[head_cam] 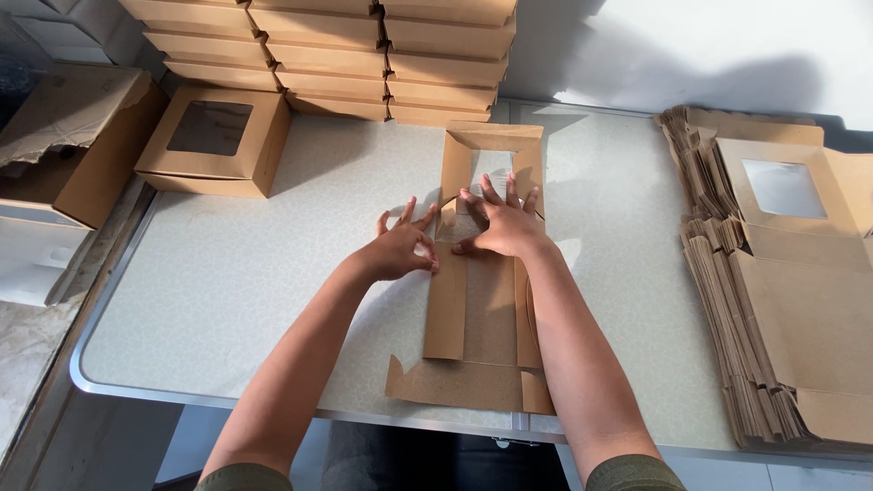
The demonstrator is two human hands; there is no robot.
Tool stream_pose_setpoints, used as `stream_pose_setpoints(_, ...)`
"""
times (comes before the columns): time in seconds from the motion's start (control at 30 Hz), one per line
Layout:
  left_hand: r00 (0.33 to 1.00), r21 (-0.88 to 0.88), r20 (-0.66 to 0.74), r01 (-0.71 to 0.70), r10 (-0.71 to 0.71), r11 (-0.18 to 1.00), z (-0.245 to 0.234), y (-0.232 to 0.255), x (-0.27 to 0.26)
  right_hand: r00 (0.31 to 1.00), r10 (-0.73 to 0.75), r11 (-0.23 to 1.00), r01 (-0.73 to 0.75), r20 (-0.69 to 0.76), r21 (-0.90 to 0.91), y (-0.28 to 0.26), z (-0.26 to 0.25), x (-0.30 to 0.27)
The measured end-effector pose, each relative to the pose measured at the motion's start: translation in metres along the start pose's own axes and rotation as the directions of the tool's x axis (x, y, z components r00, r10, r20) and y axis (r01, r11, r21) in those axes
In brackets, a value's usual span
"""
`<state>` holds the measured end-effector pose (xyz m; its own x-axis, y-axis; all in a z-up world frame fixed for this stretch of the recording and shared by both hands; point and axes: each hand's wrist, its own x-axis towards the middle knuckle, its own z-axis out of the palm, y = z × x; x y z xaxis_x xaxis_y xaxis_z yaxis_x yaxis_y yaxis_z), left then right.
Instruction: The person assembles a flat-packed cardboard box with a clear window on the lid. They fold the side walls, tuck the flaps, and then close the lid to form a finished box, which is placed on a stack of similar boxes.
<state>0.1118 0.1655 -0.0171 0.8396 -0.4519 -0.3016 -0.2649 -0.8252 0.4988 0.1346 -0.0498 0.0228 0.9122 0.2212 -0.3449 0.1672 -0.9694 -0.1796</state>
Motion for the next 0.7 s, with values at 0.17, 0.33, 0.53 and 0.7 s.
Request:
stream_pose_setpoints(0.17,0.998,0.077,0.070,-0.015,0.010,0.997,-0.001,0.016,-0.026,1.000,0.004,1.000,-0.004,0.004,-0.026,0.002,0.003,0.003)
stream_pose_setpoints(0.33,0.995,0.095,0.091,-0.045,0.036,0.994,0.009,0.017,-0.039,1.000,-0.008,1.000,0.008,0.006,-0.026,0.006,0.005,0.007)
stream_pose_setpoints(0.53,0.989,0.135,0.127,-0.089,0.072,0.987,0.017,0.026,-0.063,1.000,-0.012,1.000,0.012,-0.001,-0.005,0.005,0.004,0.005)
stream_pose_setpoints(0.7,0.977,0.162,0.179,-0.144,0.115,0.976,0.025,0.025,-0.077,0.999,-0.029,1.000,0.029,-0.027,-0.002,0.013,0.014,0.015)
